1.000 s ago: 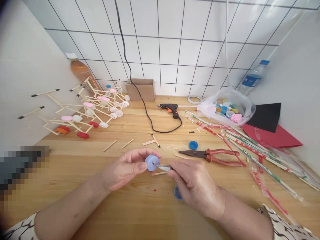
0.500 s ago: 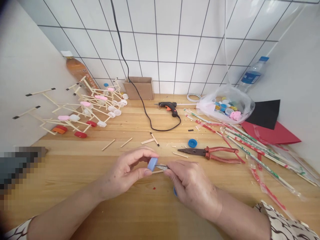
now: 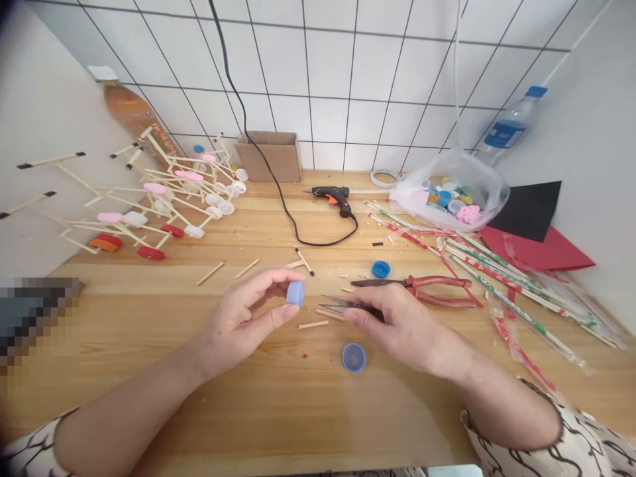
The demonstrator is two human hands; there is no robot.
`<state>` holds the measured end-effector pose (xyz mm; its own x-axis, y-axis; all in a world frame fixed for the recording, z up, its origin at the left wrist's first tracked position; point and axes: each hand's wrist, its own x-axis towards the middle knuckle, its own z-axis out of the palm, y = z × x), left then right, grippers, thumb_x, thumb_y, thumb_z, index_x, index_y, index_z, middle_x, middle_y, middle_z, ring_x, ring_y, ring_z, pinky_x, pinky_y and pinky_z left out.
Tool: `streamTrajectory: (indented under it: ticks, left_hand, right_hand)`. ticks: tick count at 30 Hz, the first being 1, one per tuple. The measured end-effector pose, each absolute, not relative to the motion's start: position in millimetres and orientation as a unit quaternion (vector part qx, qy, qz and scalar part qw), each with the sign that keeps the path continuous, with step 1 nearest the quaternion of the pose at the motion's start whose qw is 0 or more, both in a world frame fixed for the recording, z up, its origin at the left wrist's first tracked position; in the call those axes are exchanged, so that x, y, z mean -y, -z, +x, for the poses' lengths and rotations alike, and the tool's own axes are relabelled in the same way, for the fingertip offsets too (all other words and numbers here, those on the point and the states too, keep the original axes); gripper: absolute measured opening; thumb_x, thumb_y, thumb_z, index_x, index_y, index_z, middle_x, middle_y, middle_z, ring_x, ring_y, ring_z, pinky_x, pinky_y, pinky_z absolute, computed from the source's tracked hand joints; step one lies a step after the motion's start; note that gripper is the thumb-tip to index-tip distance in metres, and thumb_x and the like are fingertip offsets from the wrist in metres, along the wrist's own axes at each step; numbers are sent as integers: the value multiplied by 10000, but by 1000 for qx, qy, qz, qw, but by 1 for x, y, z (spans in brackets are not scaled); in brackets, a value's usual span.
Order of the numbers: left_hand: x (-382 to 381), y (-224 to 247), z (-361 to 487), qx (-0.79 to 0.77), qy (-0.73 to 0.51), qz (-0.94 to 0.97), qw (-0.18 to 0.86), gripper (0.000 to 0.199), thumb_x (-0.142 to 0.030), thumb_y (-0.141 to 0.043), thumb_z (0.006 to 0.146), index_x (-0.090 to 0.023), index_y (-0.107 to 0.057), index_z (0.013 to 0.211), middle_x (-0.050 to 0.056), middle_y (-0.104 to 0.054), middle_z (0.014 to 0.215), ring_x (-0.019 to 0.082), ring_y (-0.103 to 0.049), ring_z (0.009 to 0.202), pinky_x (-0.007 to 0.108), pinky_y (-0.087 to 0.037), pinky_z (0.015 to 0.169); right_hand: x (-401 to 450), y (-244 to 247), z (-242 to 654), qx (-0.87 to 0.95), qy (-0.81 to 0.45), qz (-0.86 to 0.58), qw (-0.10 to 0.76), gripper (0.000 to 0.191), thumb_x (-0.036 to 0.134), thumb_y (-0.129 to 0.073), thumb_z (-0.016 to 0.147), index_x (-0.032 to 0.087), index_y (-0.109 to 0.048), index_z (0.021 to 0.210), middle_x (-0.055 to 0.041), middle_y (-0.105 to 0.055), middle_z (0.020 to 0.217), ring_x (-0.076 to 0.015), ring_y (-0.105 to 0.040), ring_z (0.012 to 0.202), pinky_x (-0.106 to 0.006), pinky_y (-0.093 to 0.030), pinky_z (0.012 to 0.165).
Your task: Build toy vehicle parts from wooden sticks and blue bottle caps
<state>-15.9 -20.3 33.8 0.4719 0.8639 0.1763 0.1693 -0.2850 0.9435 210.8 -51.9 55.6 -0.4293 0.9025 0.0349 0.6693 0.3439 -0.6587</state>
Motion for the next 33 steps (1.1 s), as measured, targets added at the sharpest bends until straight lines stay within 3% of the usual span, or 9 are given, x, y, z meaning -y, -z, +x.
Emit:
streamTrajectory:
  ticks: [5, 9, 13, 19, 26, 30, 33]
  left_hand:
    - [16, -31, -14, -368, -367, 582, 625, 248, -273, -630, 777, -157, -608, 995, 28, -584, 854, 136, -533, 771, 262, -452, 715]
    - [15, -28, -15, -357, -361, 561, 654, 240, -301, -558, 819, -166, -605, 1011, 6, -560, 765, 113, -513, 667, 255, -443, 661]
    - [21, -33, -15, -338, -248, 620, 663, 216, -284, -555, 800, -168, -604, 976, 4, -555, 788, 111, -507, 696, 228, -416, 620]
    - [25, -40, -16, -329, -94, 703, 624, 213, -207, -626, 681, -161, -577, 884, -22, -538, 704, 105, -470, 638, 215, -394, 570]
    - [25, -47, -13, -346, -26, 815, 465, 201, -227, -705, 596, -176, -613, 767, -47, -500, 639, 95, -442, 576, 197, -325, 507]
    - [26, -50, -10, -339, 9, 855, 393, 174, -222, -692, 609, -172, -630, 764, -28, -573, 699, 120, -509, 629, 217, -359, 555]
    - [26, -46, -9, -317, 7, 876, 365, 185, -233, -724, 632, -169, -640, 784, -7, -622, 759, 151, -565, 705, 239, -399, 627]
  right_hand:
    - [45, -51, 217, 780, -245, -545, 184, 256, 332, -440, 910, 179, -643, 875, 5, -611, 640, -119, -531, 540, -239, -412, 494]
    - [44, -50, 224, 761, -239, -568, 203, 268, 369, -454, 904, 174, -629, 960, -16, -638, 723, -131, -561, 594, -247, -431, 523]
    - [52, -56, 223, 780, -319, -520, 140, 307, 449, -611, 794, 199, -634, 971, -17, -663, 806, -143, -592, 642, -237, -449, 526]
    - [65, -59, 212, 774, -325, -544, 28, 380, 322, -797, 597, 220, -602, 908, 12, -644, 790, -156, -583, 669, -240, -430, 547]
    - [70, -47, 200, 761, -302, -574, -23, 246, 259, -725, 627, 216, -579, 821, 9, -608, 755, -170, -547, 703, -243, -354, 564]
    - [65, -51, 201, 752, -334, -569, -6, 132, 198, -616, 696, 199, -605, 827, 23, -545, 683, -131, -480, 632, -241, -311, 554]
    - [57, -54, 209, 697, -466, -541, 69, 150, 295, -591, 769, 170, -596, 850, 33, -466, 664, -97, -400, 590, -226, -290, 529]
